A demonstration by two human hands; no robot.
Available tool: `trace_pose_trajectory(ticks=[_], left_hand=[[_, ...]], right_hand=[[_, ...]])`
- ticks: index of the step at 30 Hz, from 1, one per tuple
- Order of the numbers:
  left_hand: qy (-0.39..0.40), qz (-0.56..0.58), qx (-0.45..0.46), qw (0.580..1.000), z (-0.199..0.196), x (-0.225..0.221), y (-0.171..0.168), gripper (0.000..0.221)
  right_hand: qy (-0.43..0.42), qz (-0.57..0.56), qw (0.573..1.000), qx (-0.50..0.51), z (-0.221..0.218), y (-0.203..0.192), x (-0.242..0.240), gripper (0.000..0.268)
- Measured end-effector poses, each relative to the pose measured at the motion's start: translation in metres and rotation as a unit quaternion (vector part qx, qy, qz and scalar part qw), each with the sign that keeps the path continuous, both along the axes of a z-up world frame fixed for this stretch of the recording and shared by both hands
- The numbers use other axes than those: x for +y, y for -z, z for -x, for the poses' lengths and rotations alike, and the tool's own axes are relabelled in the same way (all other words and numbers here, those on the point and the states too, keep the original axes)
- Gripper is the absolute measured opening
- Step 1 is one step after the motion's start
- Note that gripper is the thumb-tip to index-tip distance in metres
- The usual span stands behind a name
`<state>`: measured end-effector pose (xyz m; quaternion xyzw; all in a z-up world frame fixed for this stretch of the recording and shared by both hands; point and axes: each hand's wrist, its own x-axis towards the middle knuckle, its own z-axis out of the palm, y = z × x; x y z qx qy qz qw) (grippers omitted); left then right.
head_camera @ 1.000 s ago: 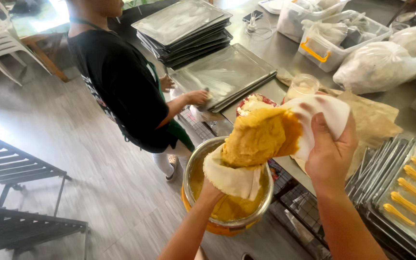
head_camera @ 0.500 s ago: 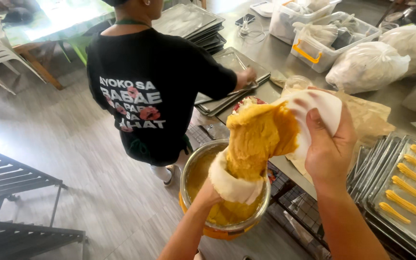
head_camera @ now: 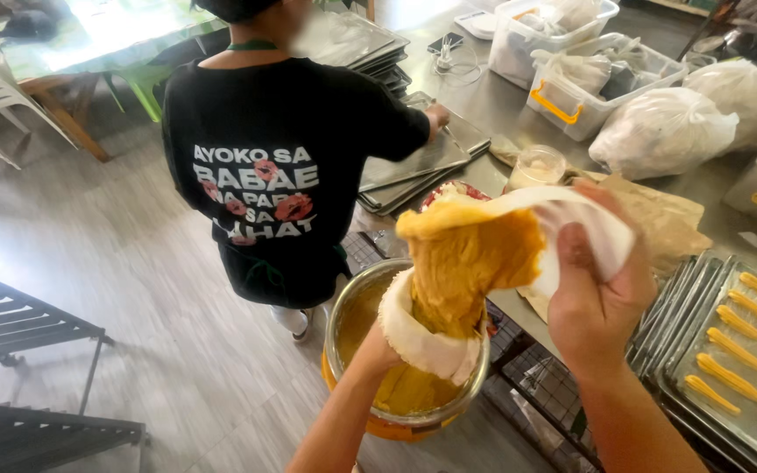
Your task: The person pipes dough onto a metal tray, places the tray into a rack, and then refills the pastry bag with more dough from a bucket.
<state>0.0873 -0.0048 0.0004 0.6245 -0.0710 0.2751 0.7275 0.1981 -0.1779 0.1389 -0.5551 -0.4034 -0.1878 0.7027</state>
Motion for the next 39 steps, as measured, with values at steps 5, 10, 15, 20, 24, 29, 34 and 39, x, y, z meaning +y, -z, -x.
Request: trace_pose_trajectory(ticks=[5, 10, 15, 20, 24, 29, 34, 39], left_hand=[[-0.029, -0.061, -0.005, 0.998, -0.004, 0.003, 0.000, 0.087], [0.026, 0.070, -0.014, 0.997, -0.004, -0.001, 0.003, 0.087], [0.040, 0.069, -0.007, 0.997, 0.003, -0.001, 0.004, 0.086], [0.048, 0.077, -0.006, 0.996, 0.005, -0.001, 0.005, 0.085], [0.041, 0.102, -0.014, 0.994, 0.002, -0.003, 0.008, 0.084], [0.043, 0.118, -0.024, 0.992, -0.001, 0.002, 0.006, 0.083], [0.050, 0.128, -0.028, 0.990, 0.000, 0.003, 0.004, 0.082], [0.052, 0.164, -0.042, 0.984, 0.000, 0.001, 0.003, 0.081]], right_hand=[[0.012, -0.008, 0.998, -0.064, 0.002, 0.003, -0.002, 0.027], [0.057, 0.065, 0.989, -0.123, 0.011, 0.001, -0.002, 0.021], [-0.001, -0.003, 0.993, -0.118, 0.015, 0.002, 0.002, 0.023], [-0.012, -0.027, 0.988, -0.155, 0.015, 0.015, 0.005, 0.029], [-0.052, -0.009, 0.983, -0.177, 0.007, 0.030, 0.011, 0.034], [-0.023, -0.055, 0.963, -0.265, -0.017, 0.054, 0.026, 0.034], [0.163, -0.077, 0.936, -0.303, -0.017, 0.078, 0.011, 0.025], [0.214, 0.094, 0.932, -0.276, -0.004, 0.083, -0.050, 0.024]])
